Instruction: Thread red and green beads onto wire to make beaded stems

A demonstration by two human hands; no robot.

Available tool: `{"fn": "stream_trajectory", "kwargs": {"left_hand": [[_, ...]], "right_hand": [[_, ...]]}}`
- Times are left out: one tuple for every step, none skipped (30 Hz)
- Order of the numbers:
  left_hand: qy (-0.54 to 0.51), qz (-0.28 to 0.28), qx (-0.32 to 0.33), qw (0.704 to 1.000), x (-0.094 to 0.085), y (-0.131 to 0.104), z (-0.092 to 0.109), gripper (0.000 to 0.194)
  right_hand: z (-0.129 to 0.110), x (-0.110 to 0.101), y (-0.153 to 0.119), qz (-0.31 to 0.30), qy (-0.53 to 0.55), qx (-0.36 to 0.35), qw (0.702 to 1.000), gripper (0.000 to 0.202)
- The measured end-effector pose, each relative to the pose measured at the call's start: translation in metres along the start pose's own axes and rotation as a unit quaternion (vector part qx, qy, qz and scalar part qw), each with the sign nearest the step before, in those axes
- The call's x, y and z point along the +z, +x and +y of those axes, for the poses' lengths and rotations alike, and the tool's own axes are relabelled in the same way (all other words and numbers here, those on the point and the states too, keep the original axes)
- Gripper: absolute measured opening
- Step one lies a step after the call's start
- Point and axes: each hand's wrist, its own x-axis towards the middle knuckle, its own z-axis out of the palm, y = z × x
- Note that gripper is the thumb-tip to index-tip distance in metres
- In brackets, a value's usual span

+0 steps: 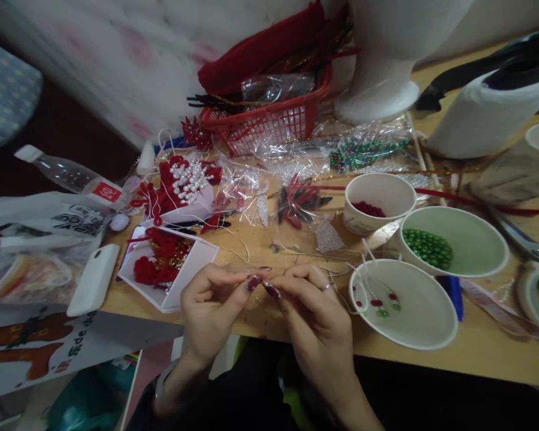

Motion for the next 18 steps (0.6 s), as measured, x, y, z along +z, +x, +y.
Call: {"fn": "stream_trajectory", "kwargs": {"left_hand": [[-0.010,-0.009,-0.001,1.000,-0.001,0.001,-0.001,0.020],[-0.014,-0.017,-0.004,1.000,-0.002,0.002,-0.001,0.020],[-0.017,-0.026,-0.003,1.000,-0.003,0.003,-0.001,0.020],[-0.019,-0.035,0.002,0.999,-0.004,0.005,-0.001,0.021],[-0.020,-0.044,0.009,0.999,-0.005,0.006,-0.001,0.021],[-0.020,-0.052,0.018,0.998,-0.006,0.007,-0.001,0.020],[-0.017,-0.059,0.027,0.998,-0.006,0.008,-0.001,0.020],[-0.012,-0.065,0.036,0.997,-0.007,0.009,0.000,0.020],[-0.003,-0.069,0.042,0.997,-0.007,0.010,0.000,0.020],[0.008,-0.072,0.047,0.996,-0.007,0.010,0.000,0.020],[0.019,-0.075,0.051,0.996,-0.007,0.011,0.001,0.020],[0.029,-0.077,0.057,0.995,-0.007,0.011,0.002,0.020],[0.037,-0.078,0.063,0.994,-0.007,0.012,0.003,0.020],[0.044,-0.079,0.069,0.994,-0.006,0.012,0.004,0.019],[0.049,-0.079,0.075,0.993,-0.006,0.013,0.005,0.019],[0.052,-0.081,0.078,0.992,-0.006,0.013,0.005,0.019],[0.053,-0.083,0.078,0.992,-0.006,0.014,0.006,0.018],[0.051,-0.085,0.074,0.992,-0.006,0.014,0.007,0.018]], "right_hand": [[0.000,0.000,0.000,-0.001,0.000,0.000,1.000,0.030],[0.000,0.000,0.000,-0.003,0.001,-0.001,1.000,0.030],[0.000,0.000,0.000,-0.003,0.001,-0.001,1.000,0.031],[0.000,0.000,0.001,-0.003,0.002,-0.003,1.000,0.032],[0.000,-0.001,0.001,-0.003,0.002,-0.007,1.000,0.032],[0.000,-0.001,0.001,-0.005,0.002,-0.010,1.000,0.033],[0.000,0.000,0.002,-0.006,0.002,-0.013,1.000,0.033],[0.000,0.000,0.002,-0.008,0.002,-0.015,1.000,0.034],[0.001,0.000,0.002,-0.010,0.000,-0.016,1.000,0.034],[0.001,0.000,0.002,-0.012,0.000,-0.017,1.000,0.034],[0.001,0.000,0.002,-0.012,0.000,-0.017,1.000,0.034],[0.002,0.001,0.002,-0.013,0.000,-0.016,1.000,0.034],[0.002,0.001,0.002,-0.016,0.001,-0.016,1.000,0.033],[0.002,0.001,0.001,-0.018,0.002,-0.016,1.000,0.033],[0.002,0.001,0.001,-0.021,0.003,-0.015,1.000,0.033],[0.002,0.001,0.001,-0.025,0.003,-0.013,1.000,0.032],[0.002,0.001,0.001,-0.028,0.002,-0.010,1.000,0.032],[0.002,0.001,0.001,-0.030,-0.001,-0.008,1.000,0.031]]}}
